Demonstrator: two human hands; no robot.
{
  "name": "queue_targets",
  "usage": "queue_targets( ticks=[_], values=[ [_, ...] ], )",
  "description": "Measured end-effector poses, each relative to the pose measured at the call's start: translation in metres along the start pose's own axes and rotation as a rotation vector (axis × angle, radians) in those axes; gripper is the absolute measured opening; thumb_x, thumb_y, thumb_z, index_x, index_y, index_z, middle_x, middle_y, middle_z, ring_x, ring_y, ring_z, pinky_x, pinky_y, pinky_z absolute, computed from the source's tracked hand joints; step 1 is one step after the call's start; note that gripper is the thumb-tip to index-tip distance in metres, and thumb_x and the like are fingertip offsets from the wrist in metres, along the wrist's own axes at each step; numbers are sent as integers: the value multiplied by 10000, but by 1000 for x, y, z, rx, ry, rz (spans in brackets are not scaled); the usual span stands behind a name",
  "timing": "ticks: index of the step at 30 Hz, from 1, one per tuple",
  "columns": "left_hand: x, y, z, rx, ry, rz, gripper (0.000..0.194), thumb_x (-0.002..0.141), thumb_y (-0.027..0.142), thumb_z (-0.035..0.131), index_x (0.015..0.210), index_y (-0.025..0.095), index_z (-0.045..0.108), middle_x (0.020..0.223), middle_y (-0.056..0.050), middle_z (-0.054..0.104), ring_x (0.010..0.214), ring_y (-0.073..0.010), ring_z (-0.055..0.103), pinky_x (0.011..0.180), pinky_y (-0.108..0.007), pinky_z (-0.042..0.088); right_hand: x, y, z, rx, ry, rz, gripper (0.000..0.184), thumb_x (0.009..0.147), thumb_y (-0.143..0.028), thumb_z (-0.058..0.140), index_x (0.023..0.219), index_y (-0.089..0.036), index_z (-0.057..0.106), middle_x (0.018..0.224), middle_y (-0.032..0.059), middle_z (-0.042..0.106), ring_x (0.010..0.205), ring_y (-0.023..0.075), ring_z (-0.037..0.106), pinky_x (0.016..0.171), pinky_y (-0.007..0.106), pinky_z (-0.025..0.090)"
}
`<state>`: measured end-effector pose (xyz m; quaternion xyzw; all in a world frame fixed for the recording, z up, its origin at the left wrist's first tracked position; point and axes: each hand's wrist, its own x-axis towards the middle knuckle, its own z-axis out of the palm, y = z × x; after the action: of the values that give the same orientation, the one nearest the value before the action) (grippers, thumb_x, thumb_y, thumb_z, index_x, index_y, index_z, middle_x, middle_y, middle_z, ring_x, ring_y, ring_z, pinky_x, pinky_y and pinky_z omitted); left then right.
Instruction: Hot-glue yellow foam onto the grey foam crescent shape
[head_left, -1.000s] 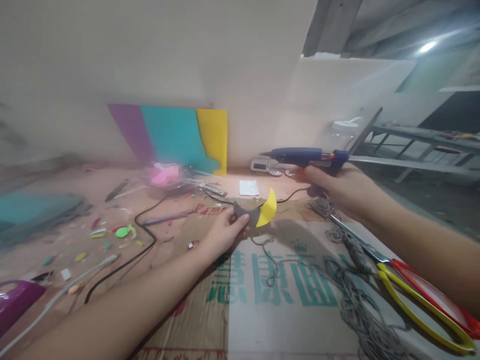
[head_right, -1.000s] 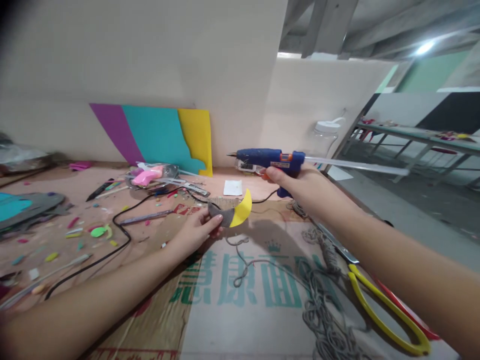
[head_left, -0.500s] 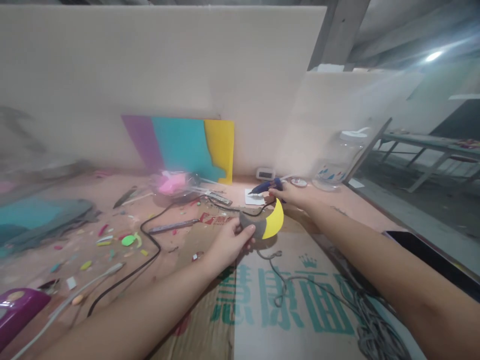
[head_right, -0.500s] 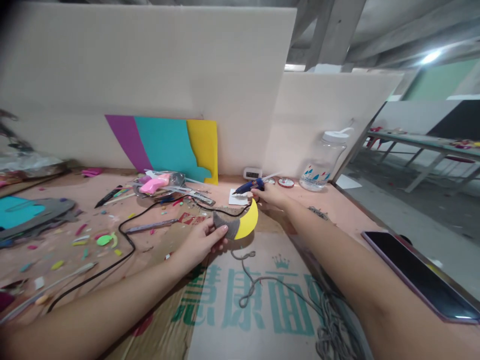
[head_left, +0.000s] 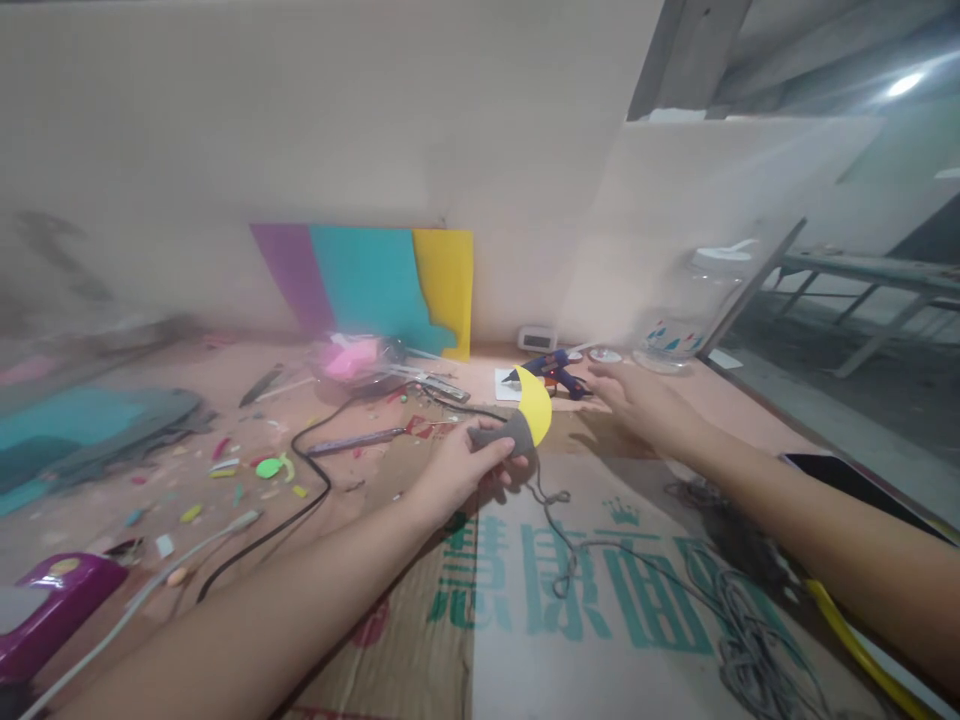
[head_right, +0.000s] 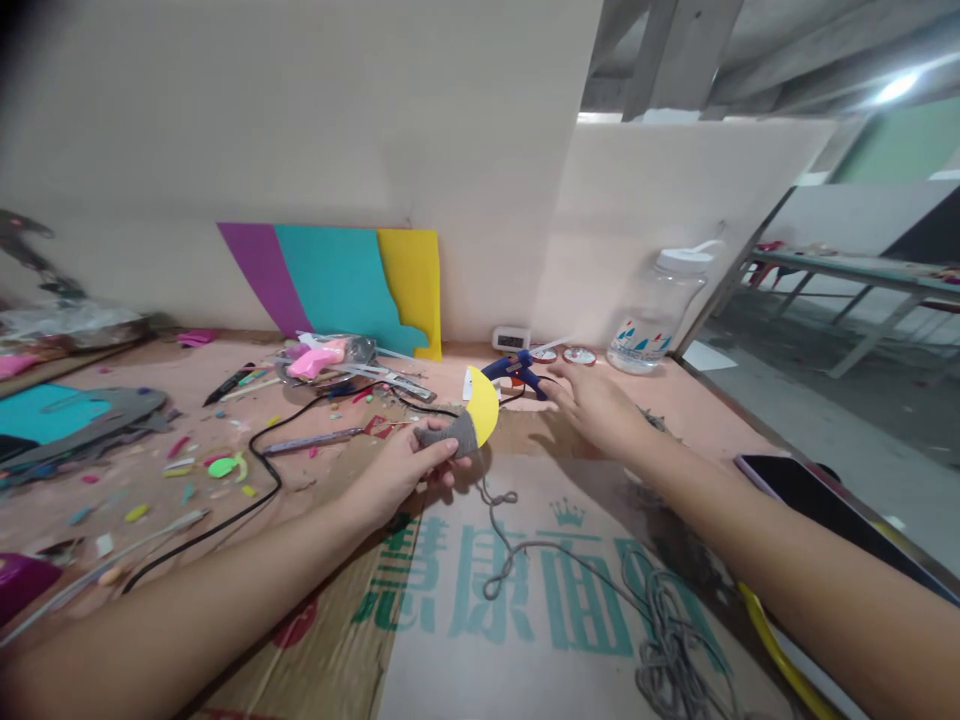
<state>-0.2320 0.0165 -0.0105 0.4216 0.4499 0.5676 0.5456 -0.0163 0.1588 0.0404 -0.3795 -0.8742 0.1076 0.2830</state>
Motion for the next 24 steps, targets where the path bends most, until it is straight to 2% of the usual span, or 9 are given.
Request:
queue_targets(
  ticks=[4, 6, 9, 11, 14, 16, 18, 21, 24],
  values=[
    [-3, 3, 2, 6, -2, 3, 447, 684, 401, 735, 947, 160, 466, 743, -49, 698, 464, -123, 596, 409, -239, 499, -26, -36, 4, 242, -220, -63, 339, 925, -415, 442, 1044, -193, 668, 1076, 79, 690, 989, 246, 630, 888, 377, 473],
    [-3, 4, 2, 3, -8, 20, 434, 692, 408, 731, 934, 157, 473, 737, -43, 692, 453, -127, 601, 393, -228, 480, -36, -53, 12, 374, -322, -93, 320, 888, -392, 524, 1104, -191, 649, 1117, 72, 677, 1008, 229, 626, 890, 351, 475],
    [-3, 3, 1, -10, -4, 29, 425, 703, 413, 725, 935, 157, 477, 740, -36, 690, 448, -122, 609, 384, -200, 445, -48, -65, 27, 429, -392, -81, 362, 806, -375, 658, 1116, -190, 639, 1095, 70, 681, 986, 227, 628, 851, 337, 482],
    [-1, 1, 0, -9, 4, 28, 431, 707, 422, 721, 945, 159, 477, 733, -33, 691, 449, -119, 610, 389, -191, 433, -53, -65, 37, 384, -372, -92, 313, 785, -346, 693, 1053, -188, 657, 1020, 63, 692, 925, 223, 631, 808, 333, 482],
    [0, 0, -1, 16, 33, 13, 420, 718, 423, 706, 950, 160, 475, 736, -39, 698, 478, -115, 619, 410, -182, 427, -60, -61, 48, 272, -296, -153, 112, 872, -261, 590, 893, -191, 675, 866, 44, 688, 813, 195, 618, 748, 315, 467],
    [0, 1, 0, 38, 58, 6, 403, 717, 410, 704, 931, 162, 470, 752, -47, 706, 495, -115, 623, 423, -184, 425, -64, -59, 50, 224, -265, -210, 192, 926, -219, 492, 836, -190, 660, 811, 40, 677, 766, 181, 607, 710, 297, 459],
    [-1, 3, 2, 66, 80, 10, 384, 710, 397, 704, 899, 167, 460, 745, -47, 708, 490, -117, 619, 425, -190, 420, -68, -59, 48, 206, -237, -268, 213, 946, -204, 446, 877, -189, 647, 827, 43, 679, 764, 175, 610, 694, 285, 459],
    [-4, 5, 6, 112, 103, 6, 340, 713, 357, 691, 862, 176, 445, 677, -21, 693, 475, -118, 610, 421, -188, 412, -70, -61, 38, 194, -208, -356, 225, 960, -190, 412, 1032, -189, 625, 959, 55, 693, 854, 171, 632, 744, 279, 469],
    [-7, 3, 8, 151, 86, 2, 304, 729, 325, 672, 858, 189, 434, 620, 10, 669, 459, -117, 600, 416, -184, 415, -71, -61, 28, 67, -165, -442, 234, 960, -195, 415, 1073, -189, 620, 970, 52, 699, 849, 172, 645, 722, 273, 467]
  ],
)
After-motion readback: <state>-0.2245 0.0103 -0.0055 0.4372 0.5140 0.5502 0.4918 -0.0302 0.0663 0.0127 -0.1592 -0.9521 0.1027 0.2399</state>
